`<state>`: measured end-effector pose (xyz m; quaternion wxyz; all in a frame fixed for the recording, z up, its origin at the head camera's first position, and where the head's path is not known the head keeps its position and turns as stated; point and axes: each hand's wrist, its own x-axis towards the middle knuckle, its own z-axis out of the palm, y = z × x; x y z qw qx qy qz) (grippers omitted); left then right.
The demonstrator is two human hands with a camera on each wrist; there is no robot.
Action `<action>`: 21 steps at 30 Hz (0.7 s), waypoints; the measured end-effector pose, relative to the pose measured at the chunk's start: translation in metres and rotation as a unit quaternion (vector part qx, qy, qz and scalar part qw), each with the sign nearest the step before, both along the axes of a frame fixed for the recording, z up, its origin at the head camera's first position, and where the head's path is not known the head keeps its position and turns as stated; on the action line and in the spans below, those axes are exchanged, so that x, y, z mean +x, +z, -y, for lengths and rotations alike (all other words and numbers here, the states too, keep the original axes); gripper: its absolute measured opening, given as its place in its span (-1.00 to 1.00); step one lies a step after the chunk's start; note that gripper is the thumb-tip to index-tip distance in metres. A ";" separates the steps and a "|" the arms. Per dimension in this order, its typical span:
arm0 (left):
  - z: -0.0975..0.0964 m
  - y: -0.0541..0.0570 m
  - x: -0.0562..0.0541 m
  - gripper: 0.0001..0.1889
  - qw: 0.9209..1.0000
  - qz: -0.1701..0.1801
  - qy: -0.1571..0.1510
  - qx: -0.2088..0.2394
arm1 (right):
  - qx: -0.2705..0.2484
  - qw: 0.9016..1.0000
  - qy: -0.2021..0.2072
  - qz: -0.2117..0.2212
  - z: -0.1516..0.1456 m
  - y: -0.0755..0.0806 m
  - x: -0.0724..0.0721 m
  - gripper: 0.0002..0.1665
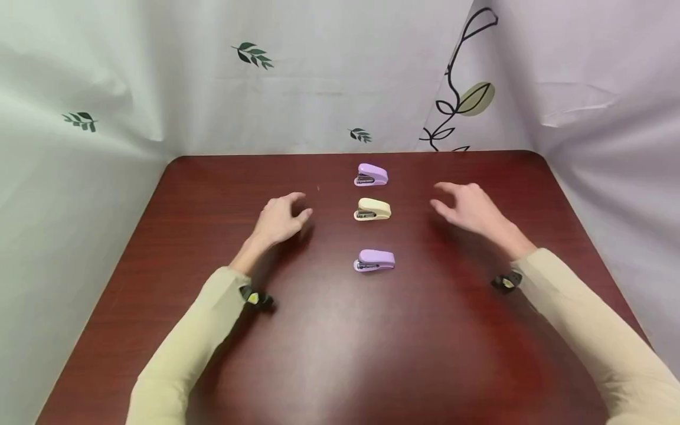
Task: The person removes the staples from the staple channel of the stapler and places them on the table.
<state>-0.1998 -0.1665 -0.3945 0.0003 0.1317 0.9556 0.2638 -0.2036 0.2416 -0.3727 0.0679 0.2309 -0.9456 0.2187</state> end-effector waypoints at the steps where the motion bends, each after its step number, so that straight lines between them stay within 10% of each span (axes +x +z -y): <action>1: -0.009 -0.002 -0.008 -0.49 0.999 -0.004 -0.004 0.036 | -0.024 1.000 0.012 -0.008 0.007 -0.001 -0.006 -0.56; 8: -0.069 -0.029 -0.060 -0.66 0.976 -0.011 0.015 0.216 | -0.138 0.989 0.043 0.005 0.066 -0.009 -0.045 -0.73; 21: -0.099 -0.049 -0.096 -0.61 0.976 -0.028 0.017 0.214 | -0.130 0.989 0.038 0.064 0.103 -0.022 -0.092 -0.56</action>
